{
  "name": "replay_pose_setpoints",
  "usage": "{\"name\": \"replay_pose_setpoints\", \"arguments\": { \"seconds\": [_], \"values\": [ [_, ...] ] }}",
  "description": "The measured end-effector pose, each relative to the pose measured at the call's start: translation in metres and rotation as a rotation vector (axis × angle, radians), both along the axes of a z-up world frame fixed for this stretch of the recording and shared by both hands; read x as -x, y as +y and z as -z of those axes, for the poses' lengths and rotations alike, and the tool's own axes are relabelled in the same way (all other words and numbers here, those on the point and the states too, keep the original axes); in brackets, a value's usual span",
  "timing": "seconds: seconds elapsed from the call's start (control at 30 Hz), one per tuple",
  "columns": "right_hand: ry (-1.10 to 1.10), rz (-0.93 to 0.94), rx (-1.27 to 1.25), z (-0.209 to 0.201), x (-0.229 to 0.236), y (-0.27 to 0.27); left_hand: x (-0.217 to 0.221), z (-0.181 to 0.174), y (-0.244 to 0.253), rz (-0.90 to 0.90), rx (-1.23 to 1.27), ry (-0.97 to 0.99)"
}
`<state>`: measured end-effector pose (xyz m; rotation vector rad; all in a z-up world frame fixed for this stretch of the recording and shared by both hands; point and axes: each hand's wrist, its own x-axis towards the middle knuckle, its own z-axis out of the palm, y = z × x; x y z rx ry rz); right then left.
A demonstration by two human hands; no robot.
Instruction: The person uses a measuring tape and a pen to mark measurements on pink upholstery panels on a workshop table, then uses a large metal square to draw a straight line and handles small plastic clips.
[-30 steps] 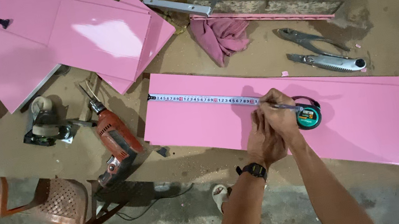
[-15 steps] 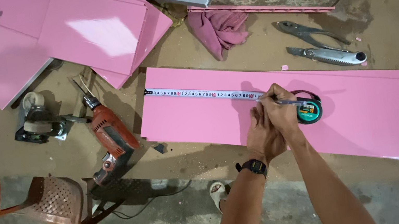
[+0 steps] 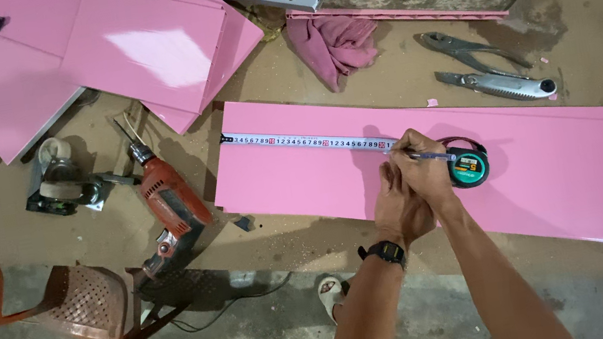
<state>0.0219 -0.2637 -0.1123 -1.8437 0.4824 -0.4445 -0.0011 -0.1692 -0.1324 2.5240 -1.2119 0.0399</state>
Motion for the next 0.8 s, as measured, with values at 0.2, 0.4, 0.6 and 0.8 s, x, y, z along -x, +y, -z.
{"name": "replay_pose_setpoints", "arguments": {
  "seconds": [0.2, 0.4, 0.6, 0.8],
  "values": [
    [0.056, -0.017, 0.031, 0.011, -0.002, -0.005, -0.002, 0.013, -0.002, 0.026, -0.054, 0.058],
    [0.094, 0.014, 0.052, -0.006, -0.002, 0.001, -0.004, 0.020, -0.001, 0.076, -0.127, 0.046],
    [0.059, 0.007, 0.086, 0.006, -0.001, 0.000, -0.004, 0.000, 0.000, 0.027, -0.106, 0.097],
    [0.038, 0.001, 0.105, 0.006, -0.001, -0.001, -0.001, -0.006, -0.001, 0.002, -0.077, 0.050]
  ]
}}
